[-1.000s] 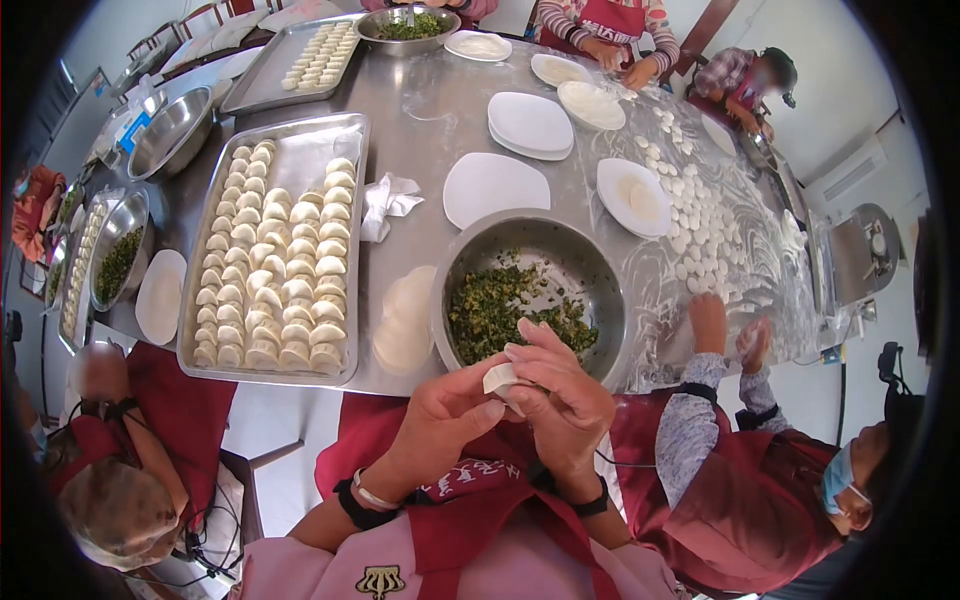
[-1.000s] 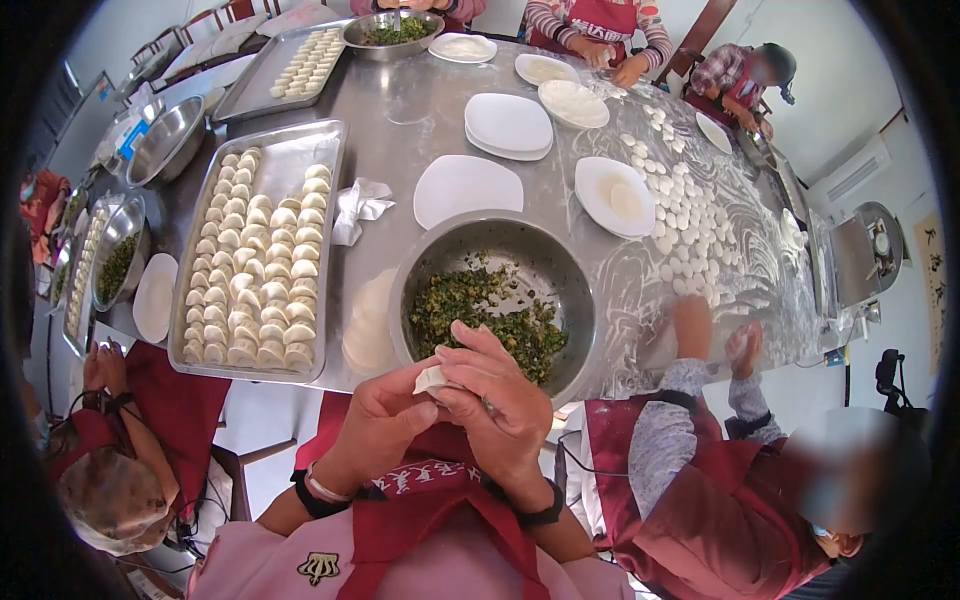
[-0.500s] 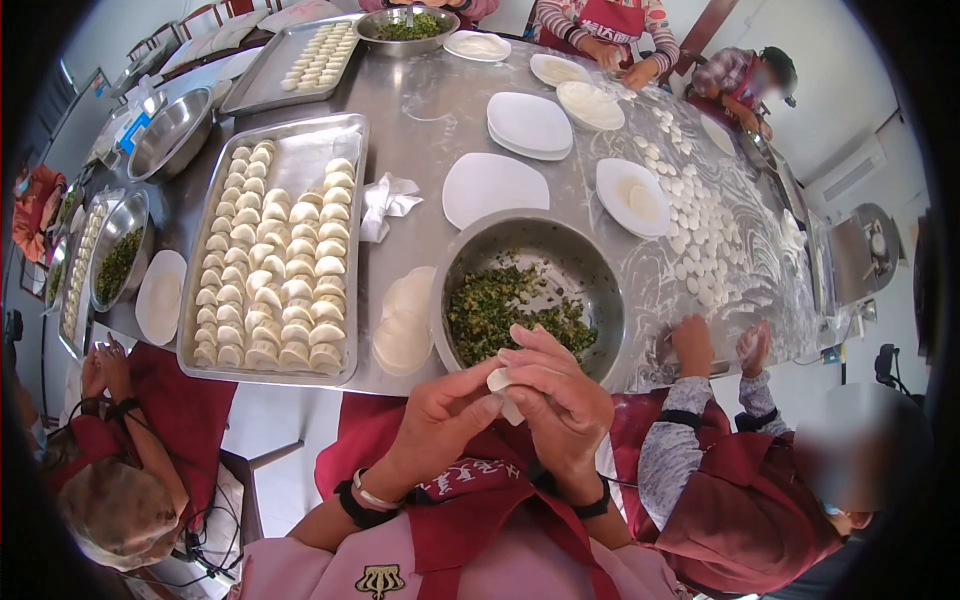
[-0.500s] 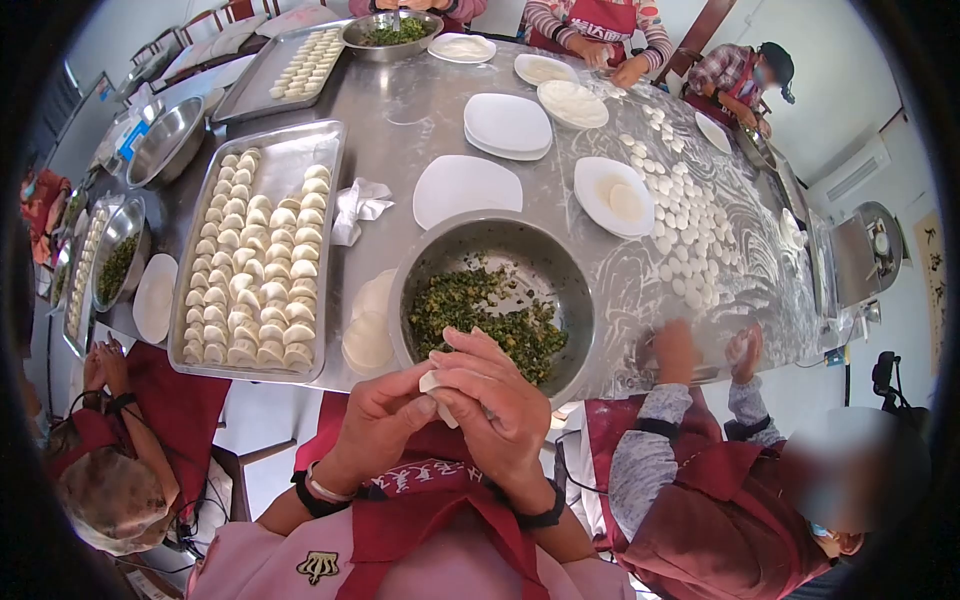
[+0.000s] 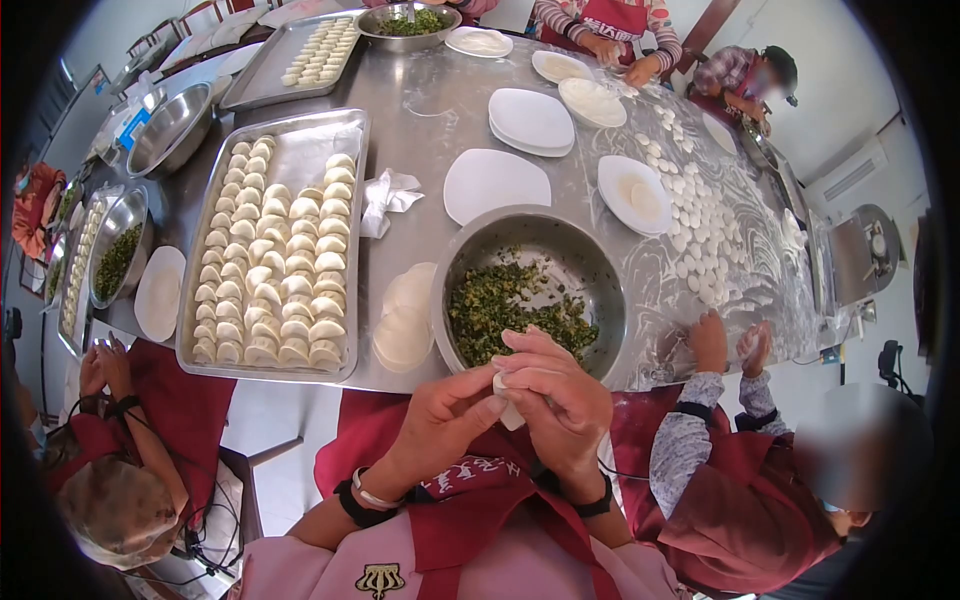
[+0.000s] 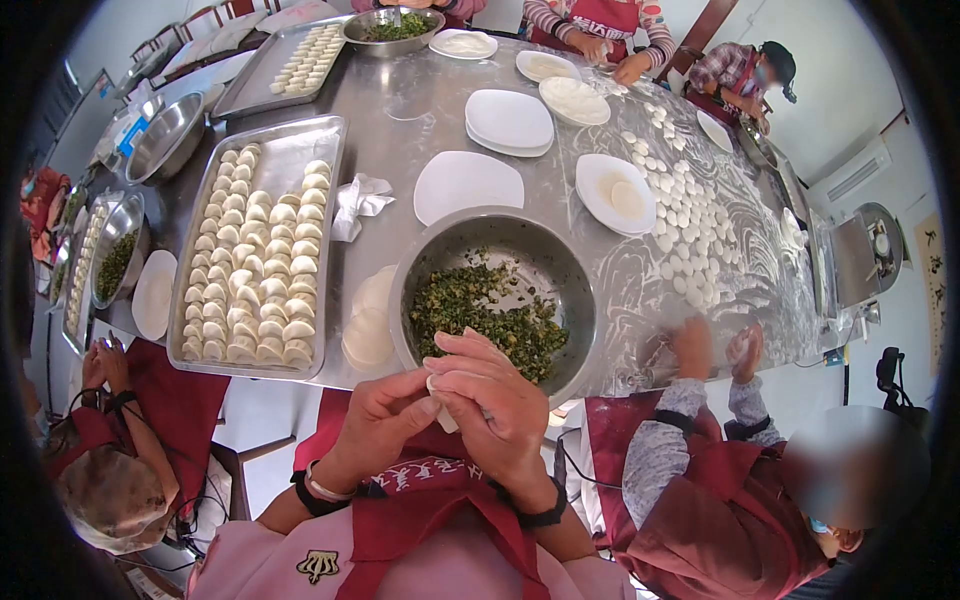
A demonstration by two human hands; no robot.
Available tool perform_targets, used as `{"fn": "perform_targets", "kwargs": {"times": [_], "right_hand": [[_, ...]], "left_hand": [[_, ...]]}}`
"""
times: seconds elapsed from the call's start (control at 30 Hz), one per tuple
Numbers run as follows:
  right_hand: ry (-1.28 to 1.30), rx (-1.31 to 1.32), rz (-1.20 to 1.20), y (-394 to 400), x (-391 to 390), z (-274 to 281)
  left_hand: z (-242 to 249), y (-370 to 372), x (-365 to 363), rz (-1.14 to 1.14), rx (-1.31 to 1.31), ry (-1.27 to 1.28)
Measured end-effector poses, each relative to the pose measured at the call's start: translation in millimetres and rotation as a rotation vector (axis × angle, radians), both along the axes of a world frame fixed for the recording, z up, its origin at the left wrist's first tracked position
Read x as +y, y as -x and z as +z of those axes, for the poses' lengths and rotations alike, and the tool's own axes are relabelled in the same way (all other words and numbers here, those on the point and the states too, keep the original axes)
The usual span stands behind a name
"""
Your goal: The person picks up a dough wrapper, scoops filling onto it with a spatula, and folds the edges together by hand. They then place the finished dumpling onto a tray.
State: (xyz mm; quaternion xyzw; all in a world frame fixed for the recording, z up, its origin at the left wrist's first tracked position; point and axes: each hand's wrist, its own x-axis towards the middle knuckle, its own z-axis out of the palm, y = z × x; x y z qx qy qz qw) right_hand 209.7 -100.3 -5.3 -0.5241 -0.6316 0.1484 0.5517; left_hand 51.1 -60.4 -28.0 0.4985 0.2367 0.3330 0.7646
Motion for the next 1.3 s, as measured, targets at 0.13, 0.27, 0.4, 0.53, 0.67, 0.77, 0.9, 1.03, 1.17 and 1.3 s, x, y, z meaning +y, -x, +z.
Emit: {"fn": "perform_targets", "kwargs": {"times": [0.13,0.27,0.4,0.53,0.67,0.77,0.9,1.03,1.17,1.3], "right_hand": [[0.006,-0.028,0.005,1,0,0],[0.023,-0.014,0.014,0,-1,2],[0.029,0.010,0.033,0,-2,3],[0.023,-0.019,0.049,-1,-1,-1],[0.020,-0.033,0.063,-2,-2,-4],[0.086,0.109,0.077,2,-5,1],[0.114,0.246,0.083,5,-6,4],[0.074,0.162,0.142,0,-5,-3],[0.091,0.073,0.148,-2,-5,-7],[0.159,0.243,-0.025,17,-3,13]], "left_hand": [[0,3,0,-0.020,0.039,0.019],[1,1,0,0.004,0.026,-0.006],[1,1,-1,0.012,-0.003,0.008],[-2,5,2,-0.064,0.074,-0.035],[-5,4,1,-0.042,0.019,-0.034],[-3,0,-1,0.014,-0.021,-0.004],[-7,1,-3,0.030,-0.008,0.012],[-8,4,-1,-0.029,-0.033,-0.047],[-13,8,1,-0.030,0.039,-0.096],[-2,-6,-3,0.091,-0.113,0.021]]}}
